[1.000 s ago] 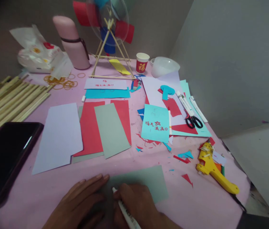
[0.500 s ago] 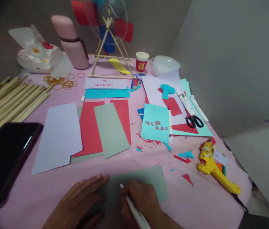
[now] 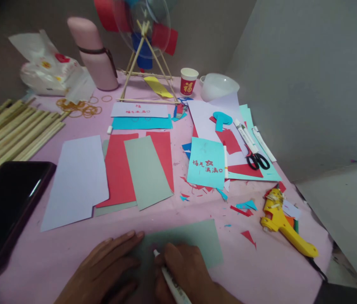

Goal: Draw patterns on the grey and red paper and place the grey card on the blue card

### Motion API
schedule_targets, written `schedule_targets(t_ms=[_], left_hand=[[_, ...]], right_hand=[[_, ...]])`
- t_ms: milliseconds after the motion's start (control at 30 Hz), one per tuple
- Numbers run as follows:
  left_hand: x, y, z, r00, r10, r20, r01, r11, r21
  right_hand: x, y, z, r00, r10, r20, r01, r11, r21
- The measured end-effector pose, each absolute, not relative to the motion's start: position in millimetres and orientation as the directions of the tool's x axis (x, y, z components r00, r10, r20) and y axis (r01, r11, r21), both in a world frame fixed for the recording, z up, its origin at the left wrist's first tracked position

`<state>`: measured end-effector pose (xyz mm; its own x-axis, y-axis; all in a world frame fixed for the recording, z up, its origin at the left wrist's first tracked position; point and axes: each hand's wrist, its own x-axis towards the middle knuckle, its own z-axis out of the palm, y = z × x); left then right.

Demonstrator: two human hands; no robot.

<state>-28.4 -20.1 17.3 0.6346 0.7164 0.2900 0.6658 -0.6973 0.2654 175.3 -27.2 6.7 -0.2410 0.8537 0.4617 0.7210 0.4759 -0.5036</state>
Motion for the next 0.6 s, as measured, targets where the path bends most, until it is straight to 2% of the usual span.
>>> schedule_targets(t_ms=[133,300,433,600], left_hand=[[-28.3,-19.9,16.9,0.610,0.739,0.286,0.678,-0.673,0.296],[-27.5,-20.3,18.0,0.618,0.736,0.276,0.684,-0.676,0.274],[-28.8,-19.5,15.0,0.638,0.709,0.299,0.671,-0.703,0.235],[-31.0,-19.0,8.9,0.637,0.698,0.329,0.662,-0.713,0.232]], right_hand=[[175.2,-26.9,4.1,-0.353,0.824,0.443,0.640,0.558,-0.528],[171.6,-28.9,0.9,-0.236,0.862,0.448,0.656,0.481,-0.581],[171.9,-29.2,-0.6,-0.288,0.844,0.453,0.584,0.530,-0.615],[170.2,-28.5,4.6,-0.261,0.850,0.458,0.639,0.507,-0.578]])
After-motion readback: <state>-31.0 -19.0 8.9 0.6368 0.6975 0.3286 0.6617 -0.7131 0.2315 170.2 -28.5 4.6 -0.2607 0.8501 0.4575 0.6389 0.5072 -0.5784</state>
